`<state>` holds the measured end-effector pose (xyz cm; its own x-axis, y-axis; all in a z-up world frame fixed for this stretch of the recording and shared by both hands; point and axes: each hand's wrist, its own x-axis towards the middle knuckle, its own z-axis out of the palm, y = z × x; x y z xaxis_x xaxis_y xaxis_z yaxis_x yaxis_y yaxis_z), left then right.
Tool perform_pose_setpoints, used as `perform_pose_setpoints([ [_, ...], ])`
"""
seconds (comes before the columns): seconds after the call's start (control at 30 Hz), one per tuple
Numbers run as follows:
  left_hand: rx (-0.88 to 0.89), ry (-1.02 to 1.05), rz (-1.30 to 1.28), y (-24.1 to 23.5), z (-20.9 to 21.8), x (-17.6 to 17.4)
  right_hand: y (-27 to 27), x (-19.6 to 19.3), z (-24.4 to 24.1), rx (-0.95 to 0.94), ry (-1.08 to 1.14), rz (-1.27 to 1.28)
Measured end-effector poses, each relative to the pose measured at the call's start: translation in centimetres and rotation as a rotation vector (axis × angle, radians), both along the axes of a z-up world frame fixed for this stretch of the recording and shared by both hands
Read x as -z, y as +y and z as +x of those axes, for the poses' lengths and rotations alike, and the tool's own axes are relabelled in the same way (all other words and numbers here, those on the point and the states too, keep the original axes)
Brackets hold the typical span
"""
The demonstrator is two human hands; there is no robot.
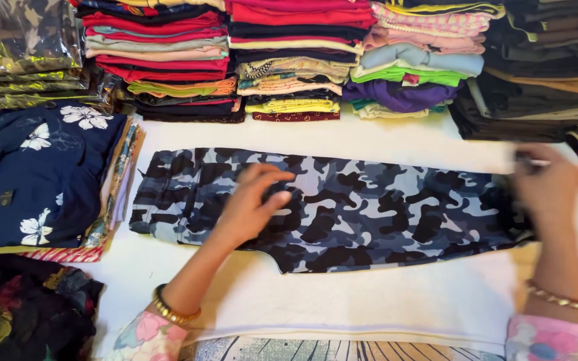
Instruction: Folding a pair of camouflage patterned leggings on a table.
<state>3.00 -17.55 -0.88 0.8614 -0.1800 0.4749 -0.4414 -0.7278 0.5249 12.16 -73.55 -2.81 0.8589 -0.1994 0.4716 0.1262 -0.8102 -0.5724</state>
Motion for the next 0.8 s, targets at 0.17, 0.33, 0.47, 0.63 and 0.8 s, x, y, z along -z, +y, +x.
perform_pose_setpoints([
  [0.17,0.329,0.718,-0.752,-3.7,2.3,4.5,18.4,-6.7,-6.8,-0.580,0.282,0.488],
  [0.33,0.204,0.741,-0.851,-4.9,2.0,4.2,16.0,-5.7,-5.2,-0.450,0.165,0.253],
  [0.47,0.158,0.642,-0.772,-7.1,1.9,2.8,13.2,-4.4,-3.2,-0.290,0.108,0.134],
  [0.63,-0.022,0.682,-0.886,-9.1,3.1,3.2,13.3,-3.5,-2.8,-0.175,0.139,-0.083],
  [0.8,0.344,0.930,-1.171,-6.5,4.0,3.0,13.6,-3.2,-2.8,-0.121,0.219,-0.194],
])
